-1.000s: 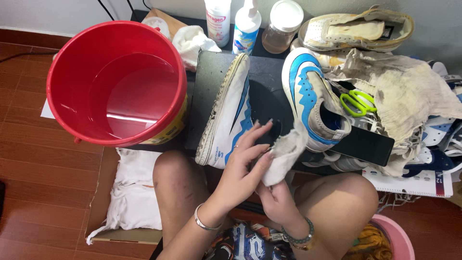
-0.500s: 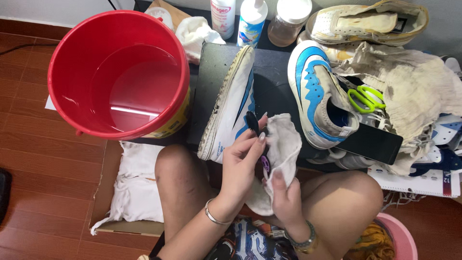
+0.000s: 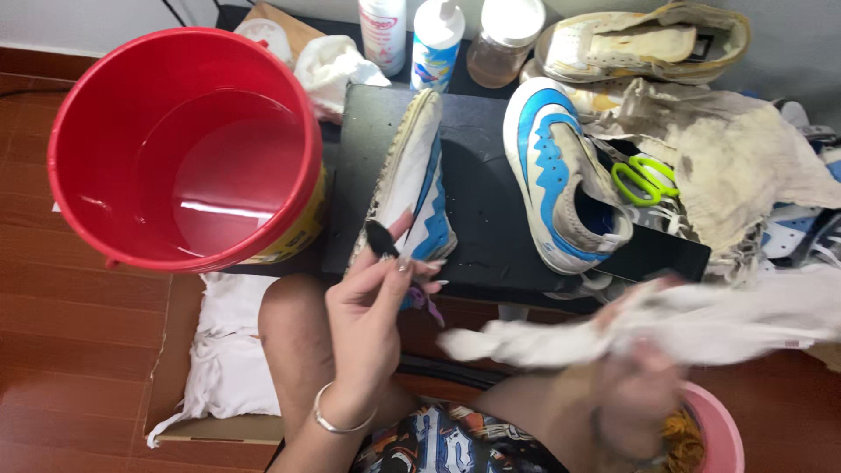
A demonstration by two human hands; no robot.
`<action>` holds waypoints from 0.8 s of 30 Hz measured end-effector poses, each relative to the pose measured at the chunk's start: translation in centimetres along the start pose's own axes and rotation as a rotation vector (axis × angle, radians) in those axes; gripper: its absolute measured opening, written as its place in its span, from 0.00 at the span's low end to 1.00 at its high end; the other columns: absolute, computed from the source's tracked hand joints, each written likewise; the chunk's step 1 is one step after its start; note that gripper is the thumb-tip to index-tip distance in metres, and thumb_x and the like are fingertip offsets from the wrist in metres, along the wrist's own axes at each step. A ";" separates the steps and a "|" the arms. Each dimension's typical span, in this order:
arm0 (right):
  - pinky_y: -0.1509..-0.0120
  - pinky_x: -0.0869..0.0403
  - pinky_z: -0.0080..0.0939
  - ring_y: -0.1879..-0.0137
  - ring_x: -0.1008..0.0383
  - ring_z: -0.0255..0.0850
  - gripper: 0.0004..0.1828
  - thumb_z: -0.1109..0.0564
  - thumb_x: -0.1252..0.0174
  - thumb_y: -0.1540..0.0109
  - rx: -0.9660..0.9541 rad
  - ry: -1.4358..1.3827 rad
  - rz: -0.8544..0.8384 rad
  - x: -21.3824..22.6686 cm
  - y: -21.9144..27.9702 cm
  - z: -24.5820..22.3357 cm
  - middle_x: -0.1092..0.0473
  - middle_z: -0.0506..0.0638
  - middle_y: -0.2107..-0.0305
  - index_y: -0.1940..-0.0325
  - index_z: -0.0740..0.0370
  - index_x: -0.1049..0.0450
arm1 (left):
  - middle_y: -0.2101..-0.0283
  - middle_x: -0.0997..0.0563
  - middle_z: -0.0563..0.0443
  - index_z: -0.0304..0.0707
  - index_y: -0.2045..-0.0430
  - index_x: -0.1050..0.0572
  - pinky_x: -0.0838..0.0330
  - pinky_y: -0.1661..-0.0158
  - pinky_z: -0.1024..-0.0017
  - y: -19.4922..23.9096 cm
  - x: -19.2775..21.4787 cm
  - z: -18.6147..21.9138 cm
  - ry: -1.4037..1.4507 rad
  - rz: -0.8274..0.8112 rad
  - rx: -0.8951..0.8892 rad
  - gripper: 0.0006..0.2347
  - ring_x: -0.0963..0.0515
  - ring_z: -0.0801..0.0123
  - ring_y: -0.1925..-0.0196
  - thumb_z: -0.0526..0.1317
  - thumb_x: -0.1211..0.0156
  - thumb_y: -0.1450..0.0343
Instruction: The person prepares a cleaning solution by pouring liquid into a red bucket, then scrubs a pair of white and blue sneakers using a toothbrush and a cloth. They focus on the soles and sides of the shoes, occasionally dipping the brush into a container of cleaning paste.
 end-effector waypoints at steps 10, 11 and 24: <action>0.15 0.36 0.47 0.24 0.36 0.47 0.25 0.61 0.49 0.25 0.168 0.491 0.011 1.0 -20.6 -2.2 0.38 0.56 0.30 0.26 0.71 0.45 | 0.36 0.26 0.32 0.18 0.68 0.20 0.17 0.61 0.72 0.6 2.3 1.0 -0.017 -0.036 0.068 0.11 0.16 0.67 0.61 0.33 0.45 0.25; 0.15 0.35 0.47 0.24 0.35 0.47 0.24 0.60 0.49 0.24 0.189 0.496 0.017 0.1 -19.7 -2.6 0.37 0.57 0.31 0.27 0.71 0.46 | 0.38 0.25 0.32 0.18 0.68 0.20 0.18 0.63 0.72 0.7 2.9 1.0 -0.030 -0.061 0.083 0.10 0.17 0.68 0.64 0.32 0.44 0.25; 0.31 0.31 0.52 0.34 0.36 0.60 0.37 0.65 0.38 0.37 0.130 0.995 -0.303 -13.8 -6.3 5.8 0.47 0.68 0.40 0.27 0.69 0.48 | 0.51 0.29 0.49 0.21 0.65 0.21 0.17 0.63 0.74 1.0 8.6 -1.7 -0.221 0.013 0.052 0.07 0.18 0.72 0.61 0.31 0.44 0.26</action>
Point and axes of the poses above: each hand's wrist, its own y-axis away from the middle knuckle, its own x-axis out of the back of the hand, z = x × y, the point moved 2 cm from there along -y, towards the middle knuckle
